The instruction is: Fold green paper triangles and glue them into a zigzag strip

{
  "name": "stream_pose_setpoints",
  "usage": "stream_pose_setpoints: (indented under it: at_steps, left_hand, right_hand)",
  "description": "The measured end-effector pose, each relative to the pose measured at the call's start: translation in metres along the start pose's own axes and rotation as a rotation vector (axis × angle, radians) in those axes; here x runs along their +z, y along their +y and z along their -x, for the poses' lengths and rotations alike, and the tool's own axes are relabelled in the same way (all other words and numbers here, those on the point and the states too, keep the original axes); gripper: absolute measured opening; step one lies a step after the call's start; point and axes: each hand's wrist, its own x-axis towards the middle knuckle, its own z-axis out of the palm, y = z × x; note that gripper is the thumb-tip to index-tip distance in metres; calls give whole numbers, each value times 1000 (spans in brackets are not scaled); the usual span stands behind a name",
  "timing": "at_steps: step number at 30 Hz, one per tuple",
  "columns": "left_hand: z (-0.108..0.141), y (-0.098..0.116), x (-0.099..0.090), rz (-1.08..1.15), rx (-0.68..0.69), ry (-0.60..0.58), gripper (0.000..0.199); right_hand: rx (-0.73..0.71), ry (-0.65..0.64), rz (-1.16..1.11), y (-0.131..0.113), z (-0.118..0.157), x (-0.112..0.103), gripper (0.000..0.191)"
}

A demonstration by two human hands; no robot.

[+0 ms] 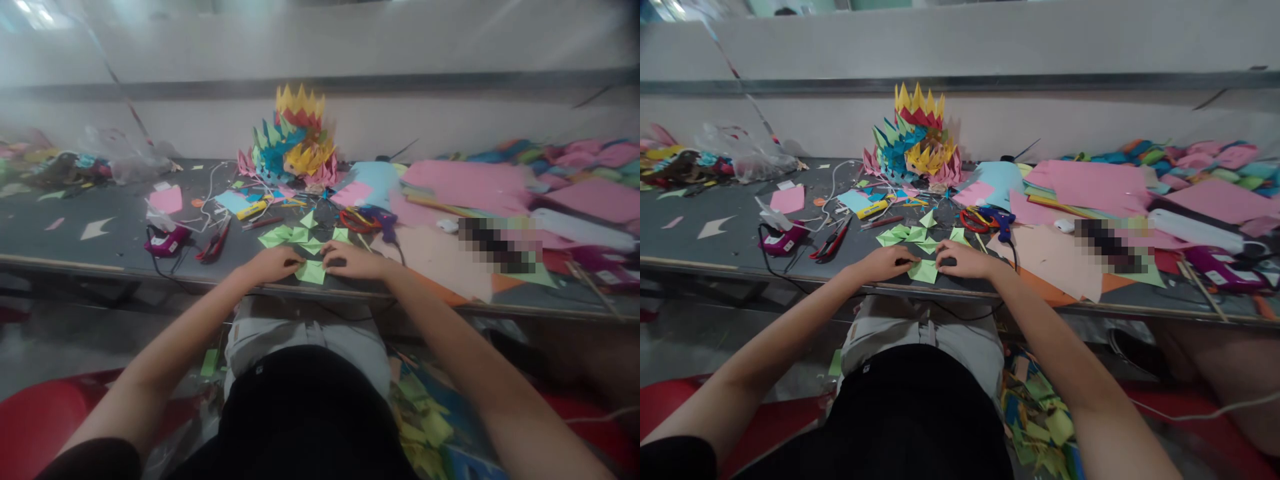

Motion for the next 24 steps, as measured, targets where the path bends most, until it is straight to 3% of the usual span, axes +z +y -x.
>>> stream_pose_setpoints:
  at_steps: [5,11,15,17,22,24]
  left_hand:
    - [0,-2,2,2,10,11,32]
    - [3,0,5,-15,0,40,32]
    - [5,8,4,-20,-30,62,32]
    - [6,13,4,1,-91,77,31]
    - [8,29,3,81,-430,70,24]
    - [8,34,3,98,-474,67,18]
  right_hand:
    - [2,-7,14,-4,-8,1,19]
    - [56,151,-24,-8,-3,15,20]
    - [85,215,27,-11,2,22,33]
    - [72,218,71,-13,2,24,36]
    - [6,190,172,-17,0,29,23]
    - [17,204,199,-19,-2,32,23]
